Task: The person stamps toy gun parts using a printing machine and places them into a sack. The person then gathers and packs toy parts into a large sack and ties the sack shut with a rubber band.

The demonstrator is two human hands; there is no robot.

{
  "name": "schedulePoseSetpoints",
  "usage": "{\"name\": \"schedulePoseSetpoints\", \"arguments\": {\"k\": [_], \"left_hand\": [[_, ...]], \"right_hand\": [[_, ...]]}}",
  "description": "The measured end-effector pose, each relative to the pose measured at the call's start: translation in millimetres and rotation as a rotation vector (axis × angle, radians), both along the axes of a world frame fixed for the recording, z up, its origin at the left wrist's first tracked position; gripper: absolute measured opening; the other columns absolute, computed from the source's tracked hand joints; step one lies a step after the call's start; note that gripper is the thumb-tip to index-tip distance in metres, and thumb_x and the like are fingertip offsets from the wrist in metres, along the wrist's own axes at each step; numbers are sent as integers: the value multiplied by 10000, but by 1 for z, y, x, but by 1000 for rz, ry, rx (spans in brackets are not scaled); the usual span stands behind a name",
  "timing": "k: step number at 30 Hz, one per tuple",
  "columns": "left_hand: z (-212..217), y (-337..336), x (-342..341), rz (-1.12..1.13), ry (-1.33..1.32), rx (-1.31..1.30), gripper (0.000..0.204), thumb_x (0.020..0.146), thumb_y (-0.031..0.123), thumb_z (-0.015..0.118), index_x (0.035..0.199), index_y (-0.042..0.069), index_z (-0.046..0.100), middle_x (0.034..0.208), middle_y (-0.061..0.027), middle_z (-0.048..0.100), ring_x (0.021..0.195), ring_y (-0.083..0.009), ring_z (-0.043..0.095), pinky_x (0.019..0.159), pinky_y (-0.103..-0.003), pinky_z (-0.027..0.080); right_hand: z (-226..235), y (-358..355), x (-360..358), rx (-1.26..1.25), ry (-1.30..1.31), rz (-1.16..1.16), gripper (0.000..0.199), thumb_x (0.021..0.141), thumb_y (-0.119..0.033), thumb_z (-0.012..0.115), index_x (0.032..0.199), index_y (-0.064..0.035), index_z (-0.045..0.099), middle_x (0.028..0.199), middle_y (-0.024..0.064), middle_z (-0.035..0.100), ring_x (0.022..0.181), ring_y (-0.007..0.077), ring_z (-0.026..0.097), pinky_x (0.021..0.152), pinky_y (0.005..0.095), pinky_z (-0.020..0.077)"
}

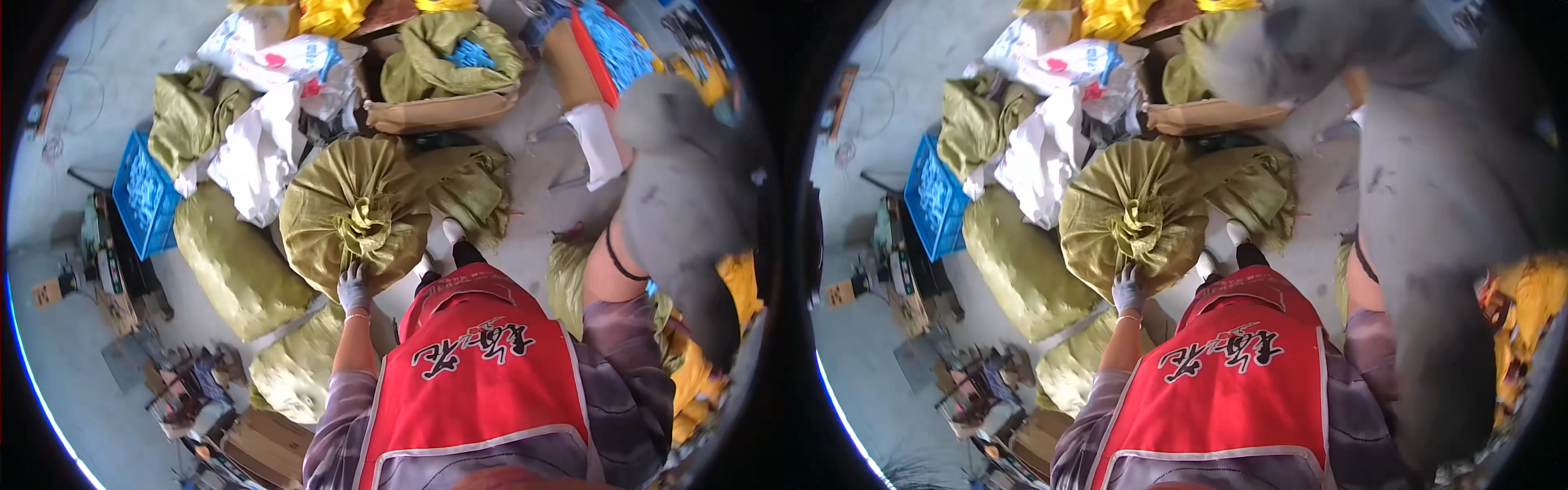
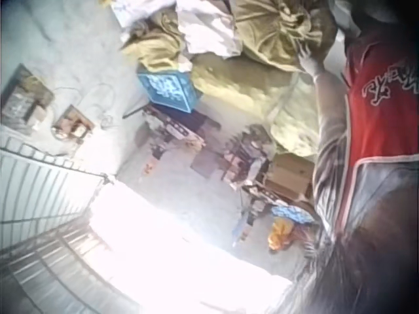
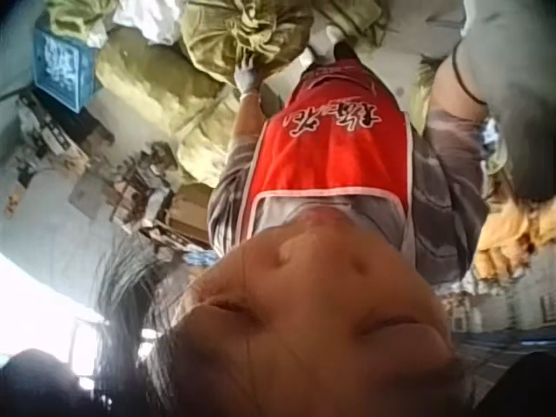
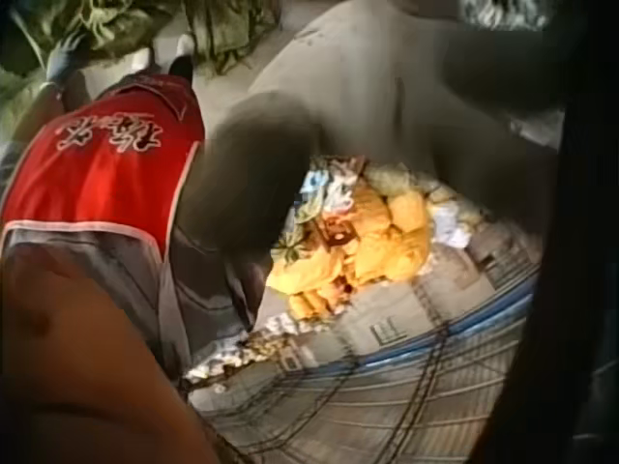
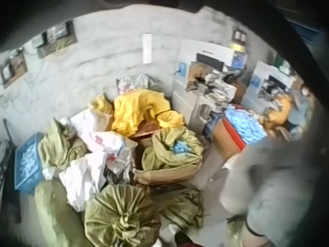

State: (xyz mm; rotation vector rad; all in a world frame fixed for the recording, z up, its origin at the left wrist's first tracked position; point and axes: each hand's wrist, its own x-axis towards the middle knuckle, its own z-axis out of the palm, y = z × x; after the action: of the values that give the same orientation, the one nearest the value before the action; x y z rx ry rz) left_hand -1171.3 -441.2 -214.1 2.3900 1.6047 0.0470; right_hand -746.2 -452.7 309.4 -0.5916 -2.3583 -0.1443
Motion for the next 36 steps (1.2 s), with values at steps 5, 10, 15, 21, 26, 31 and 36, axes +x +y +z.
{"name": "schedulePoseSetpoints", "arguments": {"k": [5, 10, 15, 21, 26, 31, 36], "left_hand": [[-12, -14, -9, 212, 34, -5, 371, 821, 181, 512, 1186, 238, 551, 1272, -10, 527, 1089, -269, 526, 915, -389, 450], [-29, -29, 2, 336, 85, -50, 322, 777, 143, 559, 1098, 163, 578, 1210, -60, 560, 1043, -301, 546, 886, -409, 459], [-69, -40, 4, 438, 149, -63, 339, 763, 102, 555, 1099, 59, 565, 1141, -132, 568, 1082, -333, 516, 882, -424, 451], [-69, -62, 46, 728, -37, 71, 512, 710, 110, 619, 1210, 100, 509, 1310, -134, 475, 1166, -375, 424, 999, -455, 355], [-73, -57, 95, 1230, -309, 290, 640, 774, 243, 698, 1328, 81, 422, 1400, -188, 348, 1284, -387, 314, 1078, -455, 256], [-162, -99, 88, 1779, -1203, 369, 636, 891, 202, 562, 1437, 94, 256, 1491, -184, 199, 1359, -314, 242, 1112, -406, 229], [-140, -103, 9, 1110, -786, 145, 593, 937, 274, 464, 1449, 80, 238, 1471, -143, 267, 1353, -276, 266, 1117, -398, 229]], "right_hand": [[-249, 121, -27, -901, 980, -466, 175, 872, -31, 559, 1036, 3, 609, 961, 77, 637, 892, 135, 590, 829, 270, 468], [-504, 181, -31, -863, -36, -444, 354, 844, -207, 597, 1181, -103, 559, 1232, 110, 525, 1131, 295, 505, 953, 390, 417], [-583, 262, -92, -260, -597, -269, 357, 833, -194, 517, 1186, -206, 567, 1265, 34, 492, 1162, 211, 465, 1029, 406, 318], [-587, 275, -108, -539, -693, 5, 143, 822, -174, 526, 933, -168, 615, 937, 47, 609, 939, 224, 584, 828, 352, 440], [-570, 284, -109, -981, -587, -28, 181, 879, -225, 506, 925, -55, 544, 834, 221, 627, 805, 404, 598, 712, 479, 451], [-525, 224, -152, -1143, -626, 168, 308, 906, -360, 460, 931, -86, 598, 886, 197, 643, 863, 388, 608, 752, 475, 461], [-518, 144, -176, -1366, -516, 196, 332, 923, -395, 447, 907, -91, 581, 874, 217, 635, 845, 417, 598, 740, 501, 455]]}}
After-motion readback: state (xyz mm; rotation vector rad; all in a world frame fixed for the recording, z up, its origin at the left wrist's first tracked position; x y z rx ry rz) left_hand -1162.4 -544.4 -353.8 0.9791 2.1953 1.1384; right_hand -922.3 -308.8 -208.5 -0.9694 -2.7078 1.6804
